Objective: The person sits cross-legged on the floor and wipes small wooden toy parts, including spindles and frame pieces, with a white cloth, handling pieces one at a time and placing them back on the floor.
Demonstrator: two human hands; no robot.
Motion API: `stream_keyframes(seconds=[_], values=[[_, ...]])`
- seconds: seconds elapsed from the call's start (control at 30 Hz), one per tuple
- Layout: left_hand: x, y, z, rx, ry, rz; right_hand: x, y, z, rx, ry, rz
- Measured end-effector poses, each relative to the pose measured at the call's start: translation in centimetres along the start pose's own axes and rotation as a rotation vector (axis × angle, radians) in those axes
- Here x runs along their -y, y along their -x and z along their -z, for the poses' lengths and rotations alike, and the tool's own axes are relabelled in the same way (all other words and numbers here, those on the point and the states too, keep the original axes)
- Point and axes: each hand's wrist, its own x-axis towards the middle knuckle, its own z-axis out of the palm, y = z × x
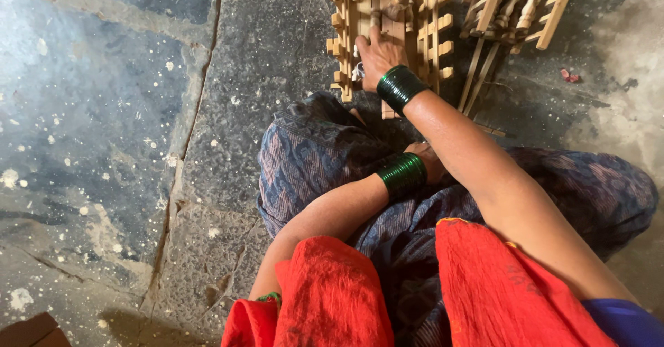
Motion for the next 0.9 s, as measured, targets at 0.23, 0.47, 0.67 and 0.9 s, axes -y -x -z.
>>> stream_keyframes(seconds=[0.23, 0.47, 0.67, 0.9], values=[[-0.4, 0.4, 1.1, 0.014, -0.006, 0.000, -0.5, -0.3, -1.1, -0.196, 0.113, 0.114], [0.2, 0.0, 0.5, 0.023, -0.010, 0.002, -2.6, 2.7, -0.1, -0.057, -0.301, -0.057], [0.6, 0.0, 0.1, 0.013, -0.007, -0.028, -9.7, 9.7, 1.4, -0.395, -0.491, -0.030], [1.6, 0.2, -0.4, 0.064, -0.042, -0.019, -19.0, 16.9, -2.6, -0.849, -0.494, -0.040]])
